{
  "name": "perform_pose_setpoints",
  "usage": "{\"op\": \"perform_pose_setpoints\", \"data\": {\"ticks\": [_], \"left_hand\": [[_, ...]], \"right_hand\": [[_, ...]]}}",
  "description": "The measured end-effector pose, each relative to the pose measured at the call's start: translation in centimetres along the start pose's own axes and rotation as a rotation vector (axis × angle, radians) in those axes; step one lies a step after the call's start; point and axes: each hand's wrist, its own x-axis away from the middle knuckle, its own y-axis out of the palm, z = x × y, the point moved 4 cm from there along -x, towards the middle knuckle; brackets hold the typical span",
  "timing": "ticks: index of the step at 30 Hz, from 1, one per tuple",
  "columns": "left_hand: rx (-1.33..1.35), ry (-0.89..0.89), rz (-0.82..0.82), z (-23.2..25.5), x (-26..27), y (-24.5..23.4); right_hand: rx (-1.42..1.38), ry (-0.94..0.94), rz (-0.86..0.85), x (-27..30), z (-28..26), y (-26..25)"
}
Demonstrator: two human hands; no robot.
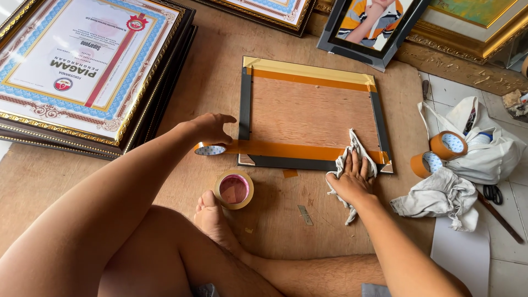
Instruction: Applying double-sided tape to a frame backing and pressing it down with a cloth
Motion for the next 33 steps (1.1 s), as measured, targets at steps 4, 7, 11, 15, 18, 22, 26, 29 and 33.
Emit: {"op": "perform_pose_setpoints", "data": {"ticks": [4, 7, 11, 15, 18, 22, 26, 29, 33], "left_hand": [[-0.077, -0.023, -0.030, 0.9, 0.6, -0.1], [-0.137, -0.033, -0.055, 1.5, 0.7, 0.0], [-0.145, -0.037, -0.059, 1.9, 1.3, -0.5], [-0.158, -0.029, -0.048, 1.7, 0.0, 0.1], [-0.162, -0.036, -0.037, 2.2, 0.9, -0.3], [-0.183, -0.027, -0.039, 1.9, 0.3, 0.0], [-0.230, -0.024, -0.054, 2.1, 0.9, -0.4], [-0.248, -0.023, -0.044, 1.8, 0.0, 0.3], [-0.258, -0.019, -0.028, 1.3, -1.1, 0.5]], "right_hand": [[0.001, -0.007, 0.019, -0.1, 0.2, 0.3], [-0.002, -0.016, 0.037, 0.3, 0.2, 0.0], [0.066, -0.117, 0.092, 2.2, -1.6, -0.9], [0.167, -0.348, 0.146, 5.0, -6.1, -1.1], [0.114, -0.496, 0.145, 8.0, -12.6, -2.6], [0.058, -0.638, 0.136, 9.8, -20.1, -2.6], [0.029, -0.711, 0.122, 10.5, -23.5, -2.2], [0.085, -0.633, 0.133, 10.7, -21.1, -2.6], [0.204, -0.387, 0.123, 8.0, -12.6, -2.4]]}}
